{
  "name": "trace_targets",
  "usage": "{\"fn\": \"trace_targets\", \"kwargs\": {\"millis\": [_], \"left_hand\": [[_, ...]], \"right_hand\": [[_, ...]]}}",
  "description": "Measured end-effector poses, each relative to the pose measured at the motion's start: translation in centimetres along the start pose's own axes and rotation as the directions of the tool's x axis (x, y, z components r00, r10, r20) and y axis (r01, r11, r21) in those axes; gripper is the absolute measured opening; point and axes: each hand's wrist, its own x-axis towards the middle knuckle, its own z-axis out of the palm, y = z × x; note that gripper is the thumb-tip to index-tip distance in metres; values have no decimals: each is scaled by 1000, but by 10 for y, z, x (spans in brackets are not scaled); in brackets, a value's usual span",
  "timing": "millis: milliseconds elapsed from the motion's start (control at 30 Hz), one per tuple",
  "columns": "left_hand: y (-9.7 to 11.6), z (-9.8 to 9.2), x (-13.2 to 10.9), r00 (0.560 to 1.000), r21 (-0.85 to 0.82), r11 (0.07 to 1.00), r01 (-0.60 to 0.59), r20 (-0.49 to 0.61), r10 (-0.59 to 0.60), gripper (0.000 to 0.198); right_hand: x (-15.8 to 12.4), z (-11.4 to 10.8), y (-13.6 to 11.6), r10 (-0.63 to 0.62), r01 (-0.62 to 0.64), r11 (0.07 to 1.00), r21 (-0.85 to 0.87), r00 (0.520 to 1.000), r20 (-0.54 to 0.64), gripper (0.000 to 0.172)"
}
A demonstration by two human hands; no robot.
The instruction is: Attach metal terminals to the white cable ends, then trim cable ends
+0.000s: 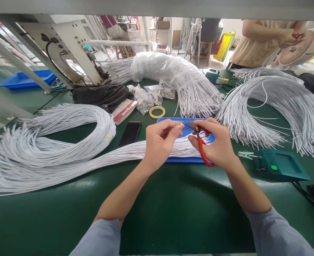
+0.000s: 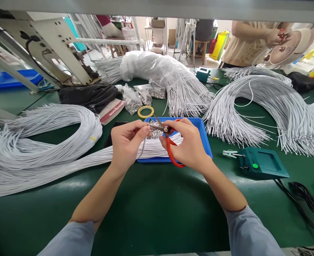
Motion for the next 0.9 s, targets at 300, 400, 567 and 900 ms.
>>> {"fn": "trace_targets", "kwargs": {"millis": [300,400,567,900], "left_hand": [[-4,2,-2,992,100,988,-117,46,113,14],[-5,4,-4,988,125,981,-149,62,142,13],[-2,6,-4,980,184,964,-194,73,184,13],[-3,6,-4,960,263,923,-281,93,266,15]], "right_hand": [[-2,1,-2,-7,9,996,-86,1000,25,26],[-2,1,-4,-2,4,996,-87,1000,31,26],[-3,1,-4,2,1,997,-73,999,36,24],[-3,-1,-4,22,-19,999,-47,999,47,25]]}}
